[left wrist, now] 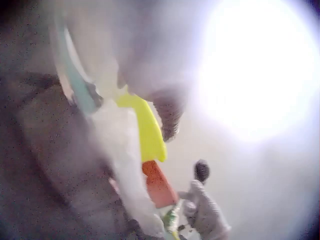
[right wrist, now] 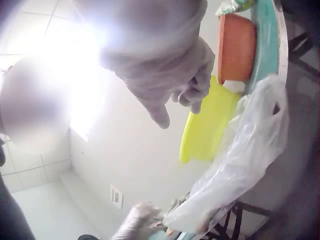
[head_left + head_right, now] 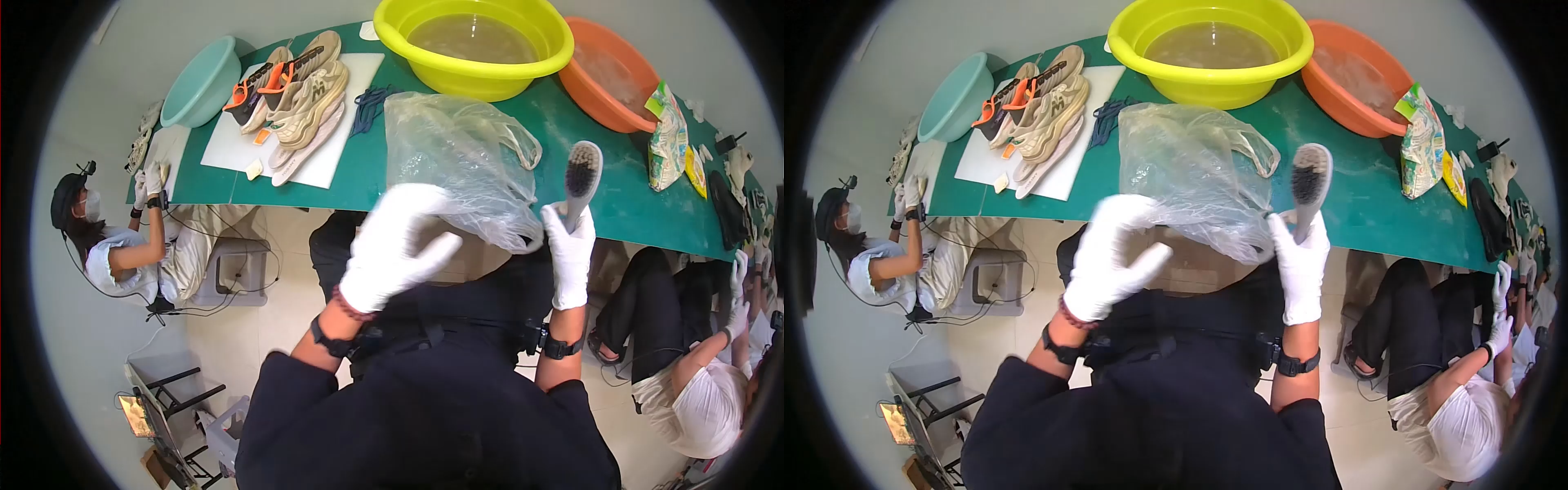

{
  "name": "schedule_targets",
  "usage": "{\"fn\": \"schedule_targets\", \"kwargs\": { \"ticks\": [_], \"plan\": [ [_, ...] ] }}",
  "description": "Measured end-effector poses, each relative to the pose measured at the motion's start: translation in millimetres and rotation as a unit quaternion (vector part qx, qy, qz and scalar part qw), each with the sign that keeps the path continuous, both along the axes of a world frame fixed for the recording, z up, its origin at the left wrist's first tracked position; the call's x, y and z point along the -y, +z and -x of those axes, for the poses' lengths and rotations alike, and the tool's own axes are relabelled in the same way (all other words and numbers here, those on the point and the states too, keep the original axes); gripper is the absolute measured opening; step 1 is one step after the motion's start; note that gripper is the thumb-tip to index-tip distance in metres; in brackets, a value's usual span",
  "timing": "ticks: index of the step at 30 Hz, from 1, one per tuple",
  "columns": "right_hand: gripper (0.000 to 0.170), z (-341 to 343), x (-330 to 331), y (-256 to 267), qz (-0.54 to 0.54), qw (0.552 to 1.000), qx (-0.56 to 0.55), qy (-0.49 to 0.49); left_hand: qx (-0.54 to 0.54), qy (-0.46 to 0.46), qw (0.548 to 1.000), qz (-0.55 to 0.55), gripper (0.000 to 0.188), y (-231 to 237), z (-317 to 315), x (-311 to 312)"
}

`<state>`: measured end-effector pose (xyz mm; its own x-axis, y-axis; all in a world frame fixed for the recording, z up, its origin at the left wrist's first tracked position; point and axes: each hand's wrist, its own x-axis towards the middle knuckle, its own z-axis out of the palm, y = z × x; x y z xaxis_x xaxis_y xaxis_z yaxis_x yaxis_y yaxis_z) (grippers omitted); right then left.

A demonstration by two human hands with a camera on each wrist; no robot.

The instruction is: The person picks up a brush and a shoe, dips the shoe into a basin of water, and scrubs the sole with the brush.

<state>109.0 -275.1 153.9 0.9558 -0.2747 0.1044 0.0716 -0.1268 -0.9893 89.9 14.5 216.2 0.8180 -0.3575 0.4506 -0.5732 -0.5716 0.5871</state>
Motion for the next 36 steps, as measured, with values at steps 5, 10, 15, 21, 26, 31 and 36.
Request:
{"fn": "schedule_targets", "kwargs": {
  "ticks": [5,10,15,21,26,31,36],
  "plan": [
    [0.061,16,-55,21,0.031,0.992,0.025,0.121,0.038,0.193,0.975,-0.099,0.093,-82,5,-57],
    [0.06,-9,-58,-33,0.318,0.93,0.095,0.159,0.081,0.146,0.984,-0.062,0.04,-108,-9,-51],
    [0.042,-19,-38,-44,0.389,0.905,-0.014,0.169,0.142,0.078,0.98,-0.114,0.031,-120,-9,-86],
    [0.047,-20,-26,-55,0.417,0.894,0.053,0.156,0.071,0.046,0.981,-0.174,0.038,-100,0,-99],
    [0.073,-17,-11,-29,0.266,0.942,0.02,0.205,0.083,0.123,0.988,-0.047,0.049,-73,0,-106],
    [0.066,-35,-25,-24,0.392,0.892,0.106,0.197,0.037,-0.011,0.96,-0.278,0.076,-69,-50,-62],
    [0.059,-44,-12,-32,0.518,0.831,0.04,0.199,0.061,0.046,0.928,-0.363,0.086,-115,-76,-75]
  ]
}}
